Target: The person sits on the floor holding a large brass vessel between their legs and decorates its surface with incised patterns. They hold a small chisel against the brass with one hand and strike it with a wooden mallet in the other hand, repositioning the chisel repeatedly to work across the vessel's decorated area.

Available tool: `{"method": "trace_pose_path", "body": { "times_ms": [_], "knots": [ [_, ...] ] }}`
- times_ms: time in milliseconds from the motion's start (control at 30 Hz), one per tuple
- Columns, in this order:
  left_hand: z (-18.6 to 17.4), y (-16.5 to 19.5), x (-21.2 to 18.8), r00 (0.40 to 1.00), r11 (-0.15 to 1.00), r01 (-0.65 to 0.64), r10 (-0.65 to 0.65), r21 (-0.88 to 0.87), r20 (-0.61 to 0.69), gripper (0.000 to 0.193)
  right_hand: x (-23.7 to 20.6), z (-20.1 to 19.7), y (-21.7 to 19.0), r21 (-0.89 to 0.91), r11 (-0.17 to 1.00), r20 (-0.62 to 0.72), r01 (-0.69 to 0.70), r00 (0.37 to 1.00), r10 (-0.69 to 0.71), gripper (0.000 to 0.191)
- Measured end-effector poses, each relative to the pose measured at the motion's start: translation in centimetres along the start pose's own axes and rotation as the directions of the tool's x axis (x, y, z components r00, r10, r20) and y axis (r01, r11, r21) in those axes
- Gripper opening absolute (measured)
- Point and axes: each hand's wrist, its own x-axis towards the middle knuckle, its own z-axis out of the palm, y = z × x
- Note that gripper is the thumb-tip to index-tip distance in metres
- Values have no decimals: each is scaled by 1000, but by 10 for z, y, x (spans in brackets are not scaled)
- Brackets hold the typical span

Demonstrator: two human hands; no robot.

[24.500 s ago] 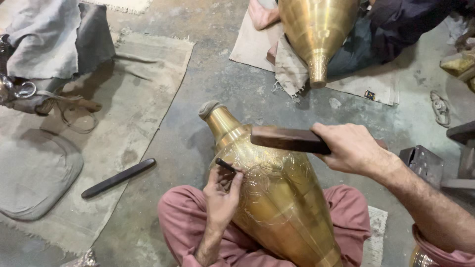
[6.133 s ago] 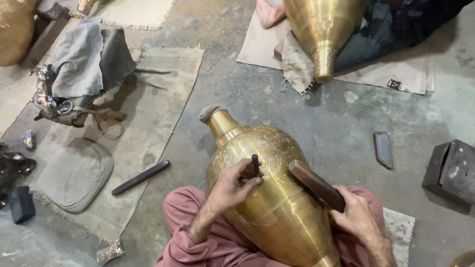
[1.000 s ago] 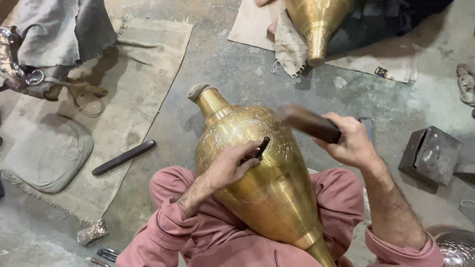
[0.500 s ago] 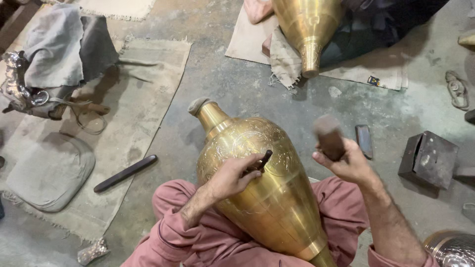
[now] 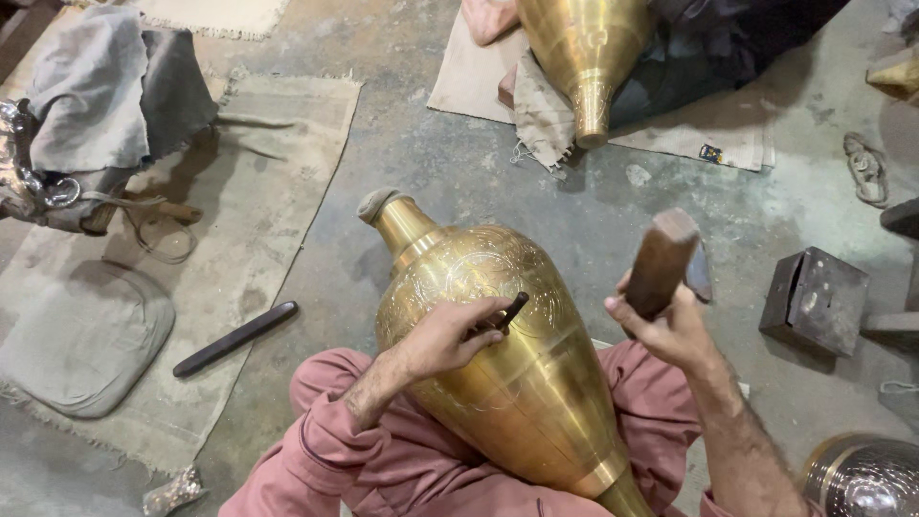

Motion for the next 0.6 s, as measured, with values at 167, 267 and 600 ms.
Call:
{"method": "trace_pose_path", "body": {
  "times_ms": [167,267,600],
  "knots": [
    [-5,2,7,996,999,-36,36,-4,79,51,-13,3,4,-27,990,-25,137,990,-138,37],
    [-8,4,11,986,999,-49,44,25,158,49,-24,10,7,-62,987,12,-149,989,150,36],
    [-18,0,22,935,979,-203,191,10,299,51,-52,20,6,-214,975,-238,63,965,-115,34]
  ]
}}
